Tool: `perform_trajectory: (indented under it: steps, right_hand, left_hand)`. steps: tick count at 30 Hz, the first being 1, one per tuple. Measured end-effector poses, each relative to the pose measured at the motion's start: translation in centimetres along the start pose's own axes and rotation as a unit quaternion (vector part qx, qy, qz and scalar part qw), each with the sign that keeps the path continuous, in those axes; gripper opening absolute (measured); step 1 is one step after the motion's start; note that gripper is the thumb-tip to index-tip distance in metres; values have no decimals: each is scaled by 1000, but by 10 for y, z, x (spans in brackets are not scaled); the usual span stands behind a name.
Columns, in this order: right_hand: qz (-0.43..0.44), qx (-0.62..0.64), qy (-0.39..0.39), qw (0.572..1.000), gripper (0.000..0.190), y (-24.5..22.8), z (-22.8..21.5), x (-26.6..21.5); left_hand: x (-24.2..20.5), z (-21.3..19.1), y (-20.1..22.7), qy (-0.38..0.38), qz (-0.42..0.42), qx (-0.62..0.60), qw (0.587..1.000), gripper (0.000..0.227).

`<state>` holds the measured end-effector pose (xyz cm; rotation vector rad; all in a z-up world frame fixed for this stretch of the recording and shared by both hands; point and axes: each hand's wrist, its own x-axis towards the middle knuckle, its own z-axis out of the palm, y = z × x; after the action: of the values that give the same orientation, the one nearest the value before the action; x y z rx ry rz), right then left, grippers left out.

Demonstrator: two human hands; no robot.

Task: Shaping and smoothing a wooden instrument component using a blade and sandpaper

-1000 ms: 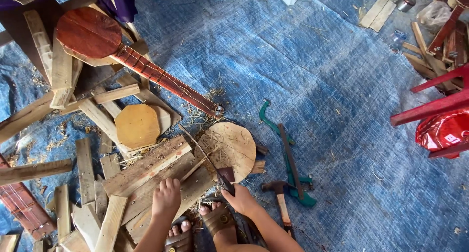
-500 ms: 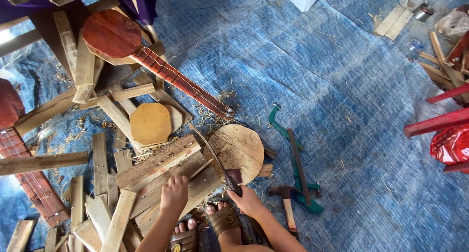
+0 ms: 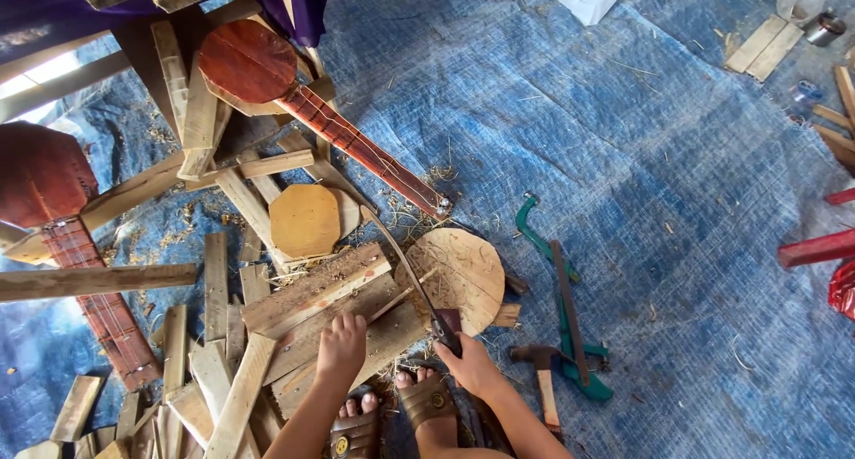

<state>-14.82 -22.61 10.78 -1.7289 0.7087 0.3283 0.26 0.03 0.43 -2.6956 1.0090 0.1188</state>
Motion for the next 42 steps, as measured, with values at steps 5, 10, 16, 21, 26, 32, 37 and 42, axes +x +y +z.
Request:
perform_trajectory:
  steps: [5, 10, 16, 21, 26, 32, 37, 42]
  right_hand:
    - [40, -37, -7, 999, 31, 11, 6, 6]
    - [51, -32, -6, 998, 31, 20, 9, 12]
    - [56, -31, -7, 998, 35, 23, 13, 14]
    - [47, 59, -16, 997, 32, 31, 13, 17]
    - [26, 53, -17, 998, 35, 14, 9, 11]
    - [-10, 62, -2, 998, 35, -19, 2, 1]
    - [-38, 81, 8, 996, 29, -35, -4, -10]
    - [-54, 59, 26, 996, 30, -48, -9, -20]
  left_hand:
    - [1, 1, 1, -12, -1, 8, 1000, 28]
    - [3, 4, 1, -7, -6, 3, 1000, 31]
    - [-1, 11, 3, 19, -17, -12, 1000, 27]
    - [1, 15, 4, 18, -15, -20, 1000, 32]
    - [3, 13, 4, -5, -16, -15, 1000, 31]
    - [2, 16, 4, 42, -19, -10, 999, 27]
    - [2, 15, 4, 0, -13, -5, 1000, 36]
    - [2, 15, 4, 12, -20, -15, 1000, 25]
